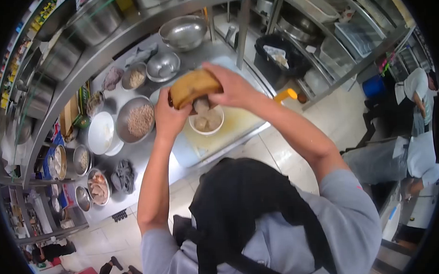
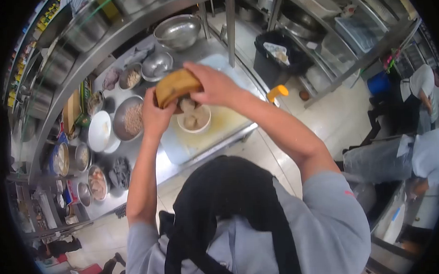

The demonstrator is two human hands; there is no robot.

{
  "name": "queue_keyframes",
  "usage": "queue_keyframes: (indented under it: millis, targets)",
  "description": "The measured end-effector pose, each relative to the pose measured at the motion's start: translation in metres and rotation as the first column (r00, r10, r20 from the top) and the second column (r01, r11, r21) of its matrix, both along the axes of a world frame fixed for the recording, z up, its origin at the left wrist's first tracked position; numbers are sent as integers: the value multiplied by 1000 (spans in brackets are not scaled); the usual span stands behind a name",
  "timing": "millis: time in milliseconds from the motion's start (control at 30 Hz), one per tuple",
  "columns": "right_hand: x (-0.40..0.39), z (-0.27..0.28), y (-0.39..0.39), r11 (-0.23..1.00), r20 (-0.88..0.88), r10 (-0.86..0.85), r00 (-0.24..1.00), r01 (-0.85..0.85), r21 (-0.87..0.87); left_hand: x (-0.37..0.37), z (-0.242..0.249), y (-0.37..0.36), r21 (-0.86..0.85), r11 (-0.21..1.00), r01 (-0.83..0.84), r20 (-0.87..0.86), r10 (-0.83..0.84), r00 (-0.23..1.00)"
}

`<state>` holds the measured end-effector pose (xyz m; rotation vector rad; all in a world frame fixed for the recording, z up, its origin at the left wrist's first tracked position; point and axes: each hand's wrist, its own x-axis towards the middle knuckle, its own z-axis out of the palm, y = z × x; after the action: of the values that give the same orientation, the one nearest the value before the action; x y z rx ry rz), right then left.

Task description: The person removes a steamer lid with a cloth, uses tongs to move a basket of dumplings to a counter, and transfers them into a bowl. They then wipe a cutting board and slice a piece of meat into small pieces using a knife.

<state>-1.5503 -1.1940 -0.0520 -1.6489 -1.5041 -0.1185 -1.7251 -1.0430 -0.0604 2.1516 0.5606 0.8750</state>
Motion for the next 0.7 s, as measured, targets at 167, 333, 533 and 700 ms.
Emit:
queue_keyframes:
  millis: [167,333,533,700]
  targets:
    - [33,-34,-13,959,-523,-257,813,284,-29,-21,-12,3,-254,964,-79,53,95,994]
    - [77,-95,39,834,156,-318,935,355,-423,-35,-9,6,-382,915,-127,25,148,989]
    - [101,-117,115,643,296,-273,915,402,-652,-60,-4,-6,-578,799,-162,9,205,979]
    - [95,-67,56,808,122,-349,929,364,-464,-87,27,-6,-775,615,-144,42,278,960]
